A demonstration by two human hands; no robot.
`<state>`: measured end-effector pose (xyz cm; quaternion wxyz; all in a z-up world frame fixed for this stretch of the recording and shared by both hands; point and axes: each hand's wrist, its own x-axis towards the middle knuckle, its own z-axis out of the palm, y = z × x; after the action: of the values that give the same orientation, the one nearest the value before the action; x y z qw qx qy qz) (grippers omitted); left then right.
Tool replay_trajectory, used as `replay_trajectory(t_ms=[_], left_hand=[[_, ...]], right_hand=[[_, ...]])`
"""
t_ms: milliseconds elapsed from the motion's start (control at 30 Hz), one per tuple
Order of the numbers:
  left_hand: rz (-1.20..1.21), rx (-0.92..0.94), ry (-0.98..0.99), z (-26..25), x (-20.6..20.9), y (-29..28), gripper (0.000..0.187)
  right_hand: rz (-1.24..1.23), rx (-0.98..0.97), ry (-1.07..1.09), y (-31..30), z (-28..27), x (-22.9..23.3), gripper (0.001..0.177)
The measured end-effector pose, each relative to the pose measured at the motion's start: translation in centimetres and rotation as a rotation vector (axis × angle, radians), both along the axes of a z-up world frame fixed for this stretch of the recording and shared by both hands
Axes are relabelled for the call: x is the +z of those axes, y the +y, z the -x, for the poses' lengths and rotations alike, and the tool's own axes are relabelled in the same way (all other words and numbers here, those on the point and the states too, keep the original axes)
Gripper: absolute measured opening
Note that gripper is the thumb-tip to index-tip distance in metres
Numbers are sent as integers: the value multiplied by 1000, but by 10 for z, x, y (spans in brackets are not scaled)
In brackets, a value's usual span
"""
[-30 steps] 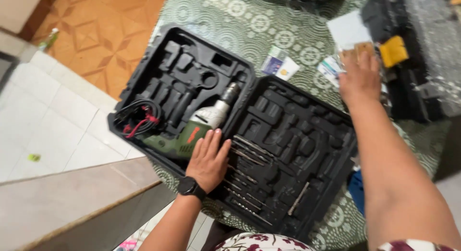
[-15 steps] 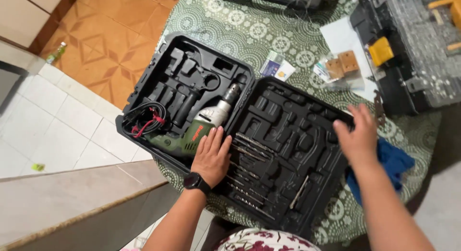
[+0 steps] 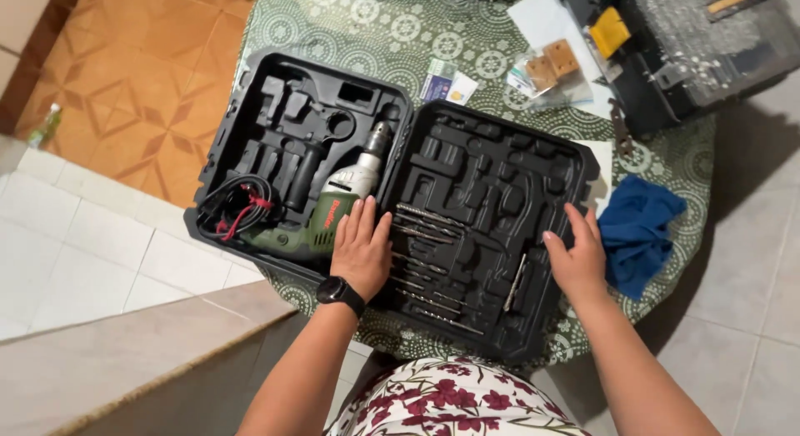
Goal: Organizing various drill bits back into their respective slots within a drill case and then closing the case.
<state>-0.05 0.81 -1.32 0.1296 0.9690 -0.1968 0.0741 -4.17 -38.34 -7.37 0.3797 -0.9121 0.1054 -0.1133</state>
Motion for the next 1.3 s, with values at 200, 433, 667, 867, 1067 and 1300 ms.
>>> replay_trajectory(t_ms=[200,433,667,867,1067,1300], left_hand=[[-23,-14,6,-13,-8,14,53],[-53,-4,2,-18,-13,24,53],[-111,37,24,-18,-10,19,54],[-112,43,14,-18,-9,18,54],[-119,42,-6,-19,-8,16,52],[-109,54,-5,-19,0,15,52]], right_hand=[[59,-18,36,11,-13,5,65],[-14,-193,202,-52,-75,19,37],[632,-249,161,-128,-150,-13,45],[537,-311,300,-127,-160,-13,35],[278,-286,422,-143,-166,-21,33],[256,-228,427,-164,-172,-55,40]])
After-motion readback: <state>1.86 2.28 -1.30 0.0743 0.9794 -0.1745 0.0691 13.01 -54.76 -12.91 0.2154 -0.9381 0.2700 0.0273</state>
